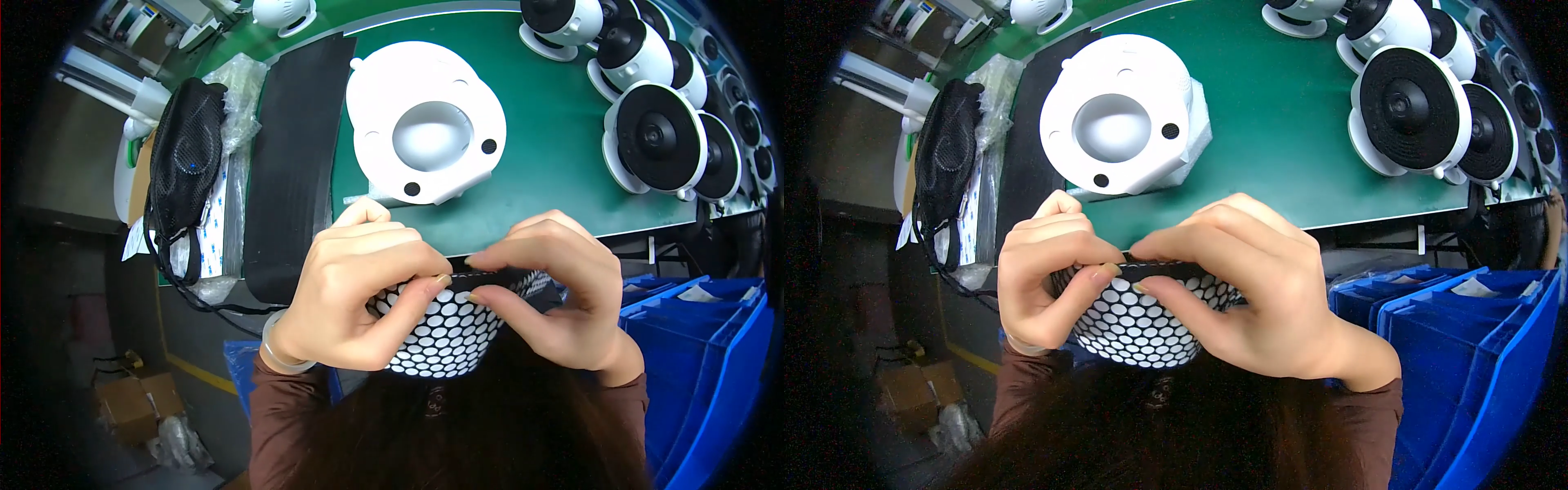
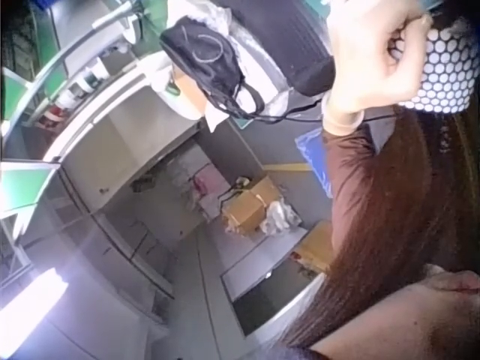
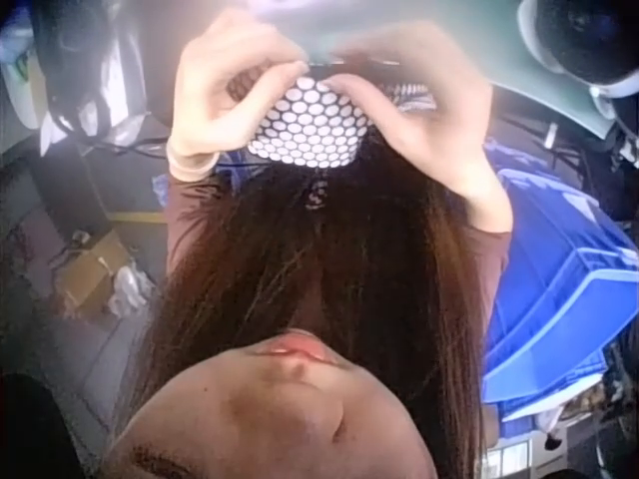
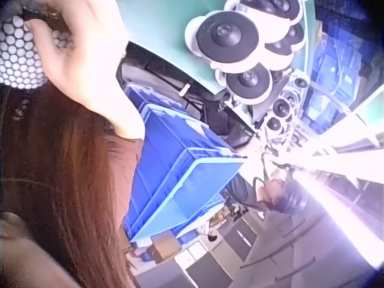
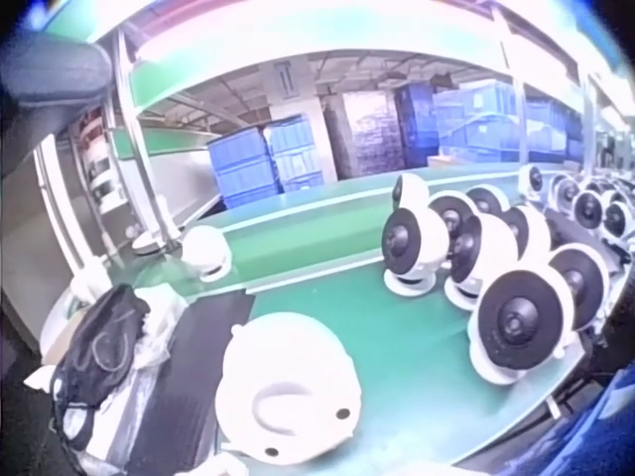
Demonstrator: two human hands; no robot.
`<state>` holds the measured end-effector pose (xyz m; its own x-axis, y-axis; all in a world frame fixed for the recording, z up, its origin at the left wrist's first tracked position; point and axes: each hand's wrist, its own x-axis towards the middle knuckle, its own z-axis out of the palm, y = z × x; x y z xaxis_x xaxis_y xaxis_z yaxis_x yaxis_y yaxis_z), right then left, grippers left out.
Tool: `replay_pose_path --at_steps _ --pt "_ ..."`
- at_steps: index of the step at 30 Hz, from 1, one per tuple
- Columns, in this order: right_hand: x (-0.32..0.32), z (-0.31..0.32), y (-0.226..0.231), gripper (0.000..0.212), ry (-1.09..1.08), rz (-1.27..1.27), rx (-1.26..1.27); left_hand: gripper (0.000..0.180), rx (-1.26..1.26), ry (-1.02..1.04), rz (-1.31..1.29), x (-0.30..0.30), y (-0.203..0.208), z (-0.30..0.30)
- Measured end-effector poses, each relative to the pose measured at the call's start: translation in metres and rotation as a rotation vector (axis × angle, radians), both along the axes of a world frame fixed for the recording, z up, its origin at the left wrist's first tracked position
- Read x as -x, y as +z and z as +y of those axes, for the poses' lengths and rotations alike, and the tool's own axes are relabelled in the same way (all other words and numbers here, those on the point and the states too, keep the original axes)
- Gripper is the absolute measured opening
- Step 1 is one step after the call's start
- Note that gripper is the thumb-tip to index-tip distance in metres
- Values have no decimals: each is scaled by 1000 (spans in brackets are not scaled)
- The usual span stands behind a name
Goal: Assembling security camera housings by attaching internal components and seals on a production line.
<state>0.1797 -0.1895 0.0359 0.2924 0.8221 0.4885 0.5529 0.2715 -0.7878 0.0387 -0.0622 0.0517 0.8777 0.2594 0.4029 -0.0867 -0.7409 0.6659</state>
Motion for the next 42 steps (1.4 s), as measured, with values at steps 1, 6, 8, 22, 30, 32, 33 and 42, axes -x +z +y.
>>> replay_pose_path --at_steps 1,6,8,22,30,32,33,42 --pt "-1 1 -1 20 -1 1 2 9 2 -1 1 0 1 1" --pt "-2 4 -1 16 -5 -118 -28 7 -36 -51 6 -3 1 5" --pt "-1 2 2 16 -24 -148 -15 7 -25 -51 10 -4 1 5" --pt "3 6 4 18 -40 -173 55 5 16 29 -37 -4 -5 4" --pt "2 8 4 17 -7 -33 71 6 -22 56 -39 -3 -2 4" --pt "2 9 4 16 -5 -54 57 6 -16 59 -53 -2 -4 4" --pt "2 10 4 16 0 -67 51 6 -14 67 -60 -2 -5 4" --pt "1 9 6 16 15 -88 91 7 -30 58 -64 -3 -6 3"
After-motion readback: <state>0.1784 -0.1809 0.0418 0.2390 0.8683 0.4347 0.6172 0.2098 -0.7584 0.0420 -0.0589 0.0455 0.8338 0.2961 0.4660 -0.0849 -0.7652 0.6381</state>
